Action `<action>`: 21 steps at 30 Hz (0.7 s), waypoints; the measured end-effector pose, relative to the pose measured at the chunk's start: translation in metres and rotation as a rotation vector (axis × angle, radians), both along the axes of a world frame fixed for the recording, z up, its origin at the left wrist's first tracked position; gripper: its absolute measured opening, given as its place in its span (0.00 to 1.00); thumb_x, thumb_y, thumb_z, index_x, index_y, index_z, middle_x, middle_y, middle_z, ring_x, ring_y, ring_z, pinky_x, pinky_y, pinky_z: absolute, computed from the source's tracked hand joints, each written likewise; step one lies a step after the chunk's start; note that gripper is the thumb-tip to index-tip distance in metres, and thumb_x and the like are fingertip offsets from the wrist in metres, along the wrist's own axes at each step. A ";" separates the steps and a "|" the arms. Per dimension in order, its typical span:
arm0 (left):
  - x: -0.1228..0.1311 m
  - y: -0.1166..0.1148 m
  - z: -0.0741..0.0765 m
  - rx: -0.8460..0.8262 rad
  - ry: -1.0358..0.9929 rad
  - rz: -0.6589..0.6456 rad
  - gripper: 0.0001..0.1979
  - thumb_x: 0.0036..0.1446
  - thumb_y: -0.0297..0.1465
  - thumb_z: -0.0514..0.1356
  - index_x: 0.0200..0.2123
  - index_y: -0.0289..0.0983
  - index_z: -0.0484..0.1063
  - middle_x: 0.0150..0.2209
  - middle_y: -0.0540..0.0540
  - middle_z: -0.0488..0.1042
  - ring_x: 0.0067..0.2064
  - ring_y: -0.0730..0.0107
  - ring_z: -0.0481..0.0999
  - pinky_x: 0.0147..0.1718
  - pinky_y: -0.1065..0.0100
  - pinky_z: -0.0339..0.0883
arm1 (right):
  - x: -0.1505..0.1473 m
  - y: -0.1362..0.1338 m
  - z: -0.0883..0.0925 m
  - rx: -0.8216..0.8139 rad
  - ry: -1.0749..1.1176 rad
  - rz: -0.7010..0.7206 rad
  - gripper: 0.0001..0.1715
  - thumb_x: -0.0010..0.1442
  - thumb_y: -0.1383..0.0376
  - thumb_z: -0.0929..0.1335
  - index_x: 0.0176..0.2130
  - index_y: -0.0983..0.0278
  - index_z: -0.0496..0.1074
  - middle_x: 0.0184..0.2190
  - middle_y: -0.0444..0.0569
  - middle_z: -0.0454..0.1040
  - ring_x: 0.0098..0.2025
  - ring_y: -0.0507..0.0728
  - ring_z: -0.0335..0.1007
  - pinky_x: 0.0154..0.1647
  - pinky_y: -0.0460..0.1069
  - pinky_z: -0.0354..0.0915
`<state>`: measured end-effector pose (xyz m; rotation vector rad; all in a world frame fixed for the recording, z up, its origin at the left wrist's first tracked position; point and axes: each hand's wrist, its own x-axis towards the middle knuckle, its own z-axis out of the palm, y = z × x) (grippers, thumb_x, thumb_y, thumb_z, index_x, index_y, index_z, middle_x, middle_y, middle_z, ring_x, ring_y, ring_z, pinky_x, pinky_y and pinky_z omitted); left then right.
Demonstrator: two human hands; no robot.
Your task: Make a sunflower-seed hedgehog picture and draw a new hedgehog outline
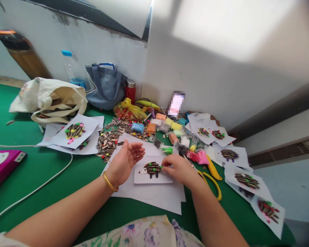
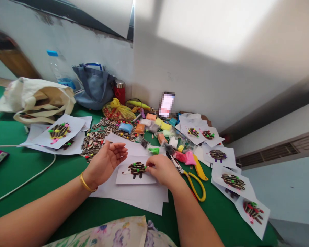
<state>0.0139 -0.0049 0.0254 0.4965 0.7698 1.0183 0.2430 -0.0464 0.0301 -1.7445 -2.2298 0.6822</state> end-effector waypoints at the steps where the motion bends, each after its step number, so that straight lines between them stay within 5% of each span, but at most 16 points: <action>1: 0.000 0.000 0.000 0.001 -0.002 -0.002 0.25 0.65 0.46 0.46 0.38 0.34 0.75 0.36 0.41 0.76 0.41 0.65 0.75 0.47 0.63 0.67 | 0.000 0.000 0.000 -0.003 0.001 -0.003 0.02 0.56 0.65 0.71 0.34 0.60 0.76 0.33 0.44 0.75 0.37 0.54 0.68 0.38 0.48 0.60; 21: 0.000 -0.002 0.000 -0.010 -0.011 -0.011 0.25 0.66 0.46 0.46 0.38 0.34 0.75 0.35 0.41 0.76 0.40 0.66 0.76 0.46 0.63 0.67 | -0.003 0.003 -0.004 0.019 0.032 -0.004 0.06 0.59 0.65 0.68 0.35 0.60 0.78 0.33 0.45 0.77 0.37 0.55 0.69 0.37 0.48 0.60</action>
